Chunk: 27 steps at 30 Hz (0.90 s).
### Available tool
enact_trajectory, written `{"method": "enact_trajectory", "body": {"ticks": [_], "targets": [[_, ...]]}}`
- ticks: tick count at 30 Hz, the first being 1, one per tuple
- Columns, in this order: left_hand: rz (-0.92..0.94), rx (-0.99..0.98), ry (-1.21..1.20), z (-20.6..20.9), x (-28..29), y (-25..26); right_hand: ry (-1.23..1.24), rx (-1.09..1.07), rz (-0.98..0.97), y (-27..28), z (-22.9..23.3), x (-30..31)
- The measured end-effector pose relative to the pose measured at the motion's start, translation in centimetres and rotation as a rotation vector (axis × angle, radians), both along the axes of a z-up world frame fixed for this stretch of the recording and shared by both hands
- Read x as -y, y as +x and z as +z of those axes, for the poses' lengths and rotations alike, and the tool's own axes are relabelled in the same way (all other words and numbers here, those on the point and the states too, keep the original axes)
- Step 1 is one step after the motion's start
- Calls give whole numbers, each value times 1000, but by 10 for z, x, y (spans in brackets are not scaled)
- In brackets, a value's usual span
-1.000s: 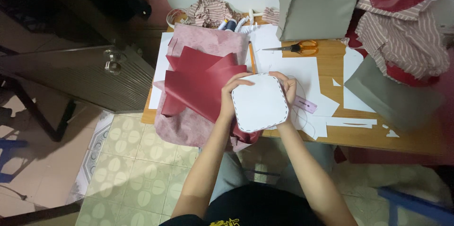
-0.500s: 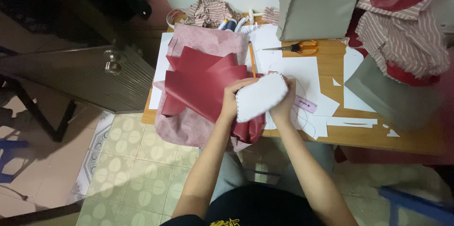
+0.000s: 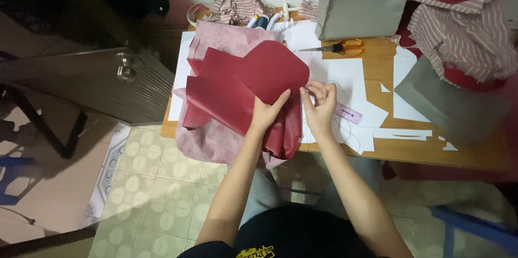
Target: Aligning a paper template with a leather piece on a workshop table
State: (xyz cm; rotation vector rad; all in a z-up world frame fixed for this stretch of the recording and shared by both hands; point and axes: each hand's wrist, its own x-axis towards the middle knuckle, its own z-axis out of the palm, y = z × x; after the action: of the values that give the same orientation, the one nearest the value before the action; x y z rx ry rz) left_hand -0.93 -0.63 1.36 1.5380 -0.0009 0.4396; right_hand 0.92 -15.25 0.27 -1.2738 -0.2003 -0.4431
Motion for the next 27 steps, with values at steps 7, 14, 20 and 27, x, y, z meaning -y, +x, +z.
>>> {"method": "enact_trajectory", "body": {"ticks": [7, 14, 20, 27], "targets": [[25, -66, -33, 1, -4, 1, -15, -9, 17, 2, -2, 1], [23, -99, -109, -21, -16, 14, -27, -11, 65, 3, -2, 2], [70, -148, -106, 2, -11, 6, -41, 0, 79, 0, 2, 2], [103, -146, -137, -22, -19, 16, -73, -11, 76, 3, -3, 2]]}}
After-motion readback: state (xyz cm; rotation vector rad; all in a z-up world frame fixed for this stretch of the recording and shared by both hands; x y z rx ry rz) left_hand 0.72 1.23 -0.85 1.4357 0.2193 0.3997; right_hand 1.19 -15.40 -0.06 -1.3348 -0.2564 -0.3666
